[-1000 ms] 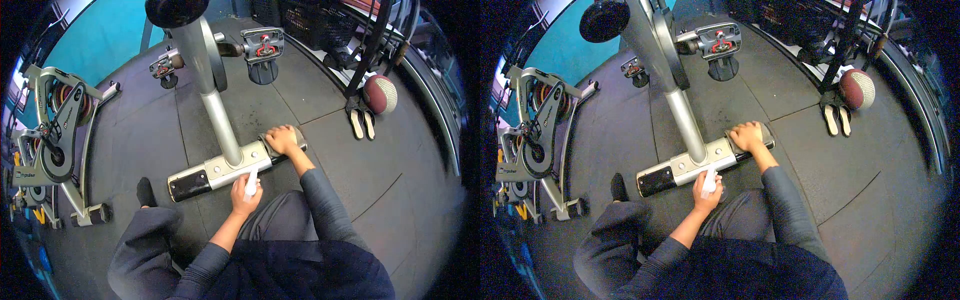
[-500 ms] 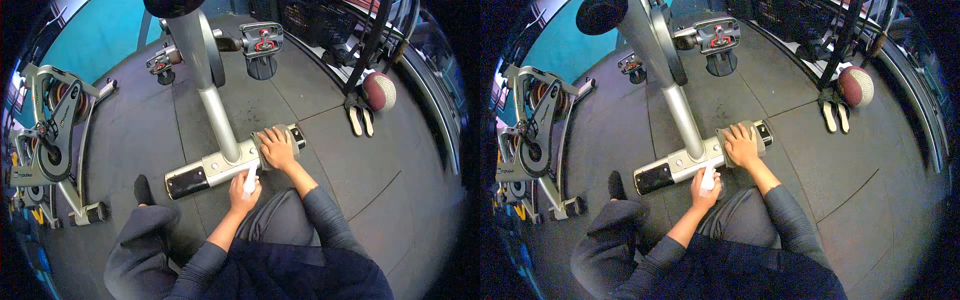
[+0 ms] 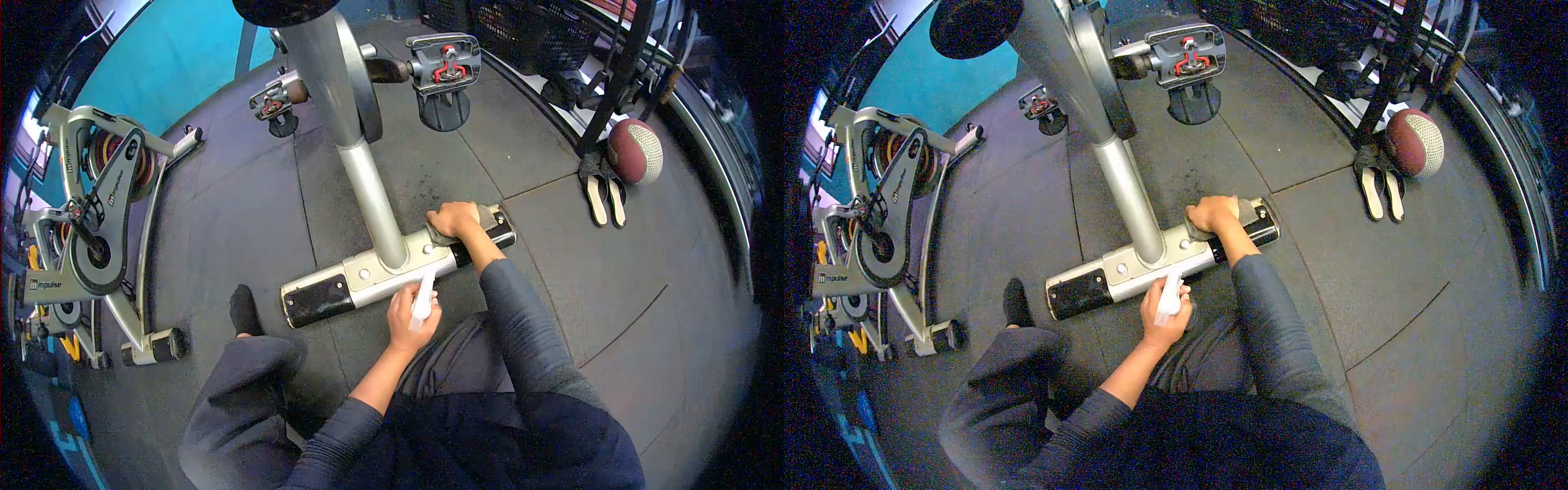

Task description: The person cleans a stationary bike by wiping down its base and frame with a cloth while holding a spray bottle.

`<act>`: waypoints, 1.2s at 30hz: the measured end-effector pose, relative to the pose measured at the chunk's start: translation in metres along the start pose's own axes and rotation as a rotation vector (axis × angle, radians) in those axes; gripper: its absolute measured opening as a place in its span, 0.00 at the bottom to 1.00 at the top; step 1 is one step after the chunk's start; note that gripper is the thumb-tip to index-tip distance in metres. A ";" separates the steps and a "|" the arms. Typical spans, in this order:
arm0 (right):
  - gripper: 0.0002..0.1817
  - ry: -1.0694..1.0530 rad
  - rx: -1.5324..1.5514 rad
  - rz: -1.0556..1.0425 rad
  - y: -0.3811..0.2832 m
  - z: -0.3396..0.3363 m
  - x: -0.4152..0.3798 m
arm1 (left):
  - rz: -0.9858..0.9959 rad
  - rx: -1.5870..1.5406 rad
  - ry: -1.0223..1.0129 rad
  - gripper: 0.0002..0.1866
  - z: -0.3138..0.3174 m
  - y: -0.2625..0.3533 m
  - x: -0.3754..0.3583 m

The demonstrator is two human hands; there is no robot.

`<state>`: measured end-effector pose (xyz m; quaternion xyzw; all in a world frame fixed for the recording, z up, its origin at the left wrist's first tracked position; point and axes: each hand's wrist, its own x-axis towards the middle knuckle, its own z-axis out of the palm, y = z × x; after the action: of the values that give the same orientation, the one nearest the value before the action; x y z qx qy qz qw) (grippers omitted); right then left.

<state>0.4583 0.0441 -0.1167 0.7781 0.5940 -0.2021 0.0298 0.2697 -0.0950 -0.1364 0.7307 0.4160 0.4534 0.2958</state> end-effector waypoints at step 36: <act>0.27 0.182 -0.036 0.001 0.057 -0.007 -0.003 | -0.014 -0.001 -0.005 0.15 0.001 -0.004 -0.003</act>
<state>0.5131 0.0272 -0.1200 0.7929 0.5974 -0.1199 -0.0103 0.2688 -0.0956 -0.1411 0.7286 0.4201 0.4499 0.3003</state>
